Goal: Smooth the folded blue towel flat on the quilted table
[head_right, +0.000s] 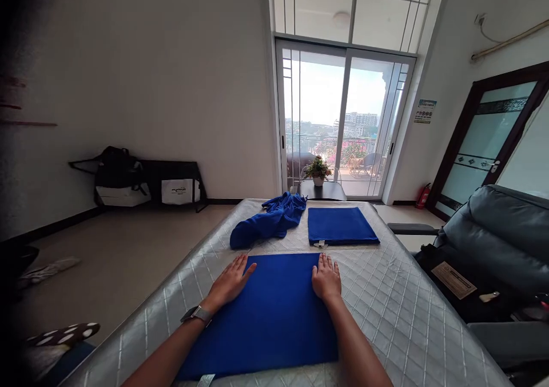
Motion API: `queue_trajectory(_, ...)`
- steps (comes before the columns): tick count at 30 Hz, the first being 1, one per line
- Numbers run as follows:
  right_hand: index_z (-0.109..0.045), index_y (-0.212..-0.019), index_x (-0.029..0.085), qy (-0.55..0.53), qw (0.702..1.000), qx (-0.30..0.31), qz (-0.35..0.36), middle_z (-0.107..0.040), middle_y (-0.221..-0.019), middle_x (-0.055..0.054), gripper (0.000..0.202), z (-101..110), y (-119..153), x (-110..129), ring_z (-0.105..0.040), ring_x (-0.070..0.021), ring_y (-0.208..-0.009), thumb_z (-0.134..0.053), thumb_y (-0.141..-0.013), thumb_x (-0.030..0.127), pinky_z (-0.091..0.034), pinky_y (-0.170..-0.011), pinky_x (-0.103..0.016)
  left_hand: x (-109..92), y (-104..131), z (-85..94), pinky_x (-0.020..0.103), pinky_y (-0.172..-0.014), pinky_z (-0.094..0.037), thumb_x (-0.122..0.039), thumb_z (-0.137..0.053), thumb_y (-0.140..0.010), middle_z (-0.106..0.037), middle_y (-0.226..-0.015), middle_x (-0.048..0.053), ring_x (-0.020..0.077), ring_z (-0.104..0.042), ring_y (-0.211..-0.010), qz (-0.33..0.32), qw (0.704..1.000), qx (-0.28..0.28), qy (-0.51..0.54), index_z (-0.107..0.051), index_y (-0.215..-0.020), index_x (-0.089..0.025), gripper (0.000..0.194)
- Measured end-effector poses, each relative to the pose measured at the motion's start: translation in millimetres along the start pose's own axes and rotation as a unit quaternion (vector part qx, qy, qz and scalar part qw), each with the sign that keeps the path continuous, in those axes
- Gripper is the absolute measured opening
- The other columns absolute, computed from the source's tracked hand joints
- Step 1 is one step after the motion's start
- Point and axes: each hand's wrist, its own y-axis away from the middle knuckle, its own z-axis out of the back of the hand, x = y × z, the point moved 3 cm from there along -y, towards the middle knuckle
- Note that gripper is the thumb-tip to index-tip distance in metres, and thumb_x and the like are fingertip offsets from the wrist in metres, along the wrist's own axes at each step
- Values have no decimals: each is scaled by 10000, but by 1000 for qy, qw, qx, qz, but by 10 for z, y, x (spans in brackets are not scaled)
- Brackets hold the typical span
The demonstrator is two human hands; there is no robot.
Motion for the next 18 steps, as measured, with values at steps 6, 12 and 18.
queue_trajectory(6,-180,-1560,139,-6,1000,-3,-6,-197,-1620,-47,630,29,31,30,-131,-172,-1490,-215,-984,392,-6,-1191,-361,62,23,-57,485,-1179,-237,-598,-178,-985,-341,-1559,229,308,-281,-1461,-5,1000,-16,-7,-305,-1499,-6,794)
queue_trajectory(12,-199,-1558,135,-13,1000,-18,-10,-200,-1620,-54,619,144,125,71,-142,-191,-1488,-230,-983,362,-47,-1190,-360,36,37,-8,473,-1179,-242,-632,-176,-973,-341,-1557,231,310,-301,-1453,-11,1000,-22,-14,-330,-1489,-4,827)
queue_trajectory(18,-175,-1563,159,-13,1000,-1,15,-162,-1625,-17,652,142,371,33,-115,-176,-1494,-213,-987,461,-54,-1195,-346,-3,44,18,462,-1182,-239,-639,-175,-969,-340,-1553,239,306,-304,-1452,-8,1000,-17,-15,-314,-1488,22,851)
